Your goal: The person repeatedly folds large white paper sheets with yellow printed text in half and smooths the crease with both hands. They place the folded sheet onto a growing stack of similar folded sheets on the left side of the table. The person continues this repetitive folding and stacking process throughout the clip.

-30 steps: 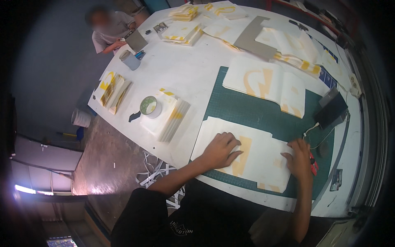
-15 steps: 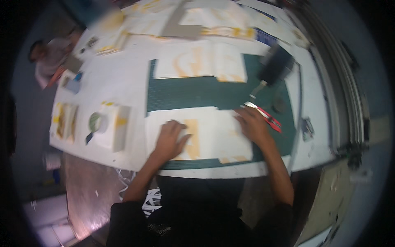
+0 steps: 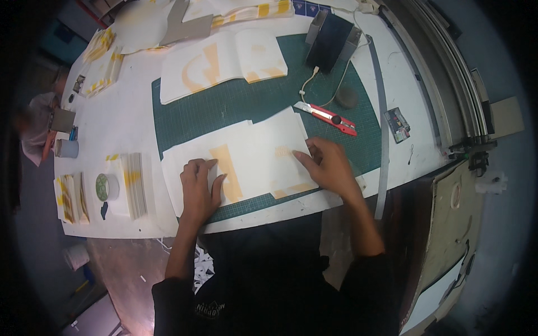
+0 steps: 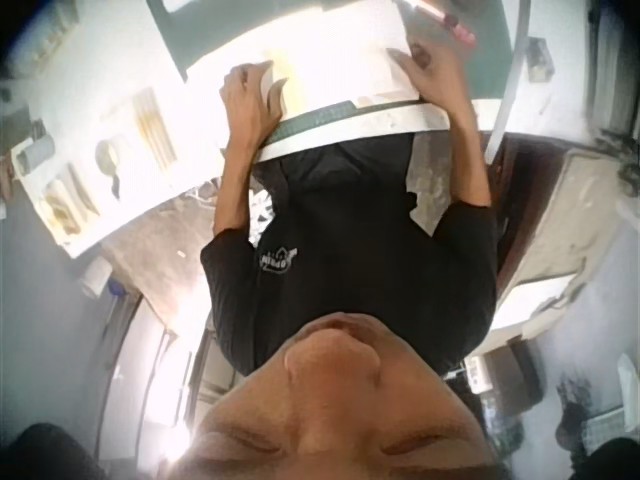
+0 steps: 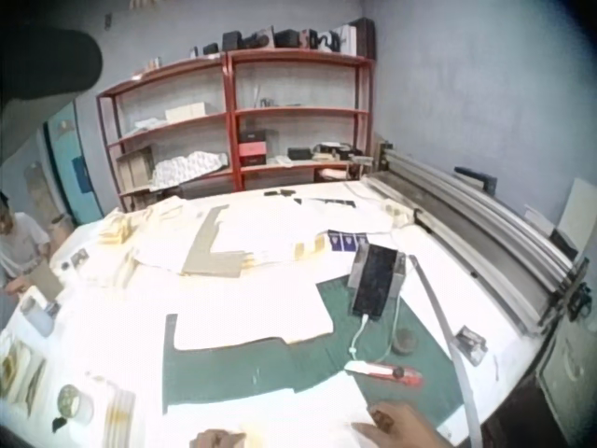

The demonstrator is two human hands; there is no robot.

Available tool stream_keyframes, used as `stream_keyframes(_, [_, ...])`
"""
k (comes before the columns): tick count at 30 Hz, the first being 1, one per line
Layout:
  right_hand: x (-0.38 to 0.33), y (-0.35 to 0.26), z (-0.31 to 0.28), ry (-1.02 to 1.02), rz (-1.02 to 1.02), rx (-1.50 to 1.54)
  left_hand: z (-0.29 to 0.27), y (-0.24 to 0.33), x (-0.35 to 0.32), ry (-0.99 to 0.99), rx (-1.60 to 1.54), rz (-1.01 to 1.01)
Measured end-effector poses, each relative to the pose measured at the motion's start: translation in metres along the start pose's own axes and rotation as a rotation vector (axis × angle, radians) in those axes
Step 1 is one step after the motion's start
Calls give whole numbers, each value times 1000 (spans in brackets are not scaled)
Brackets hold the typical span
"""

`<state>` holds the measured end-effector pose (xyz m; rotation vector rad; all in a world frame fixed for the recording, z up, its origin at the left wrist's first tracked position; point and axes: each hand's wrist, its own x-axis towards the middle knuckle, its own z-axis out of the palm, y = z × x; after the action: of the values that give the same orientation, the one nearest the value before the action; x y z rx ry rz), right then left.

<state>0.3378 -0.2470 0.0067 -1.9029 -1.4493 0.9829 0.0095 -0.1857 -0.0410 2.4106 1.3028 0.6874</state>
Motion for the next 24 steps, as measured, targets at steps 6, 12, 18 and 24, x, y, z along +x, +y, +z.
stream_keyframes(6, [-34, -35, 35, -92, -394, 141, 7, -6, -3, 55, -26, 35])
stream_keyframes(12, [-32, -25, 66, -249, -397, 184, 2, -8, -9, -15, -348, -198])
stream_keyframes(18, [-27, -20, 87, -150, -504, -38, -5, -17, -17, 33, -700, -257])
stream_keyframes(24, [-18, -13, 80, -121, -490, -3, -2, -12, -9, 43, -524, -152])
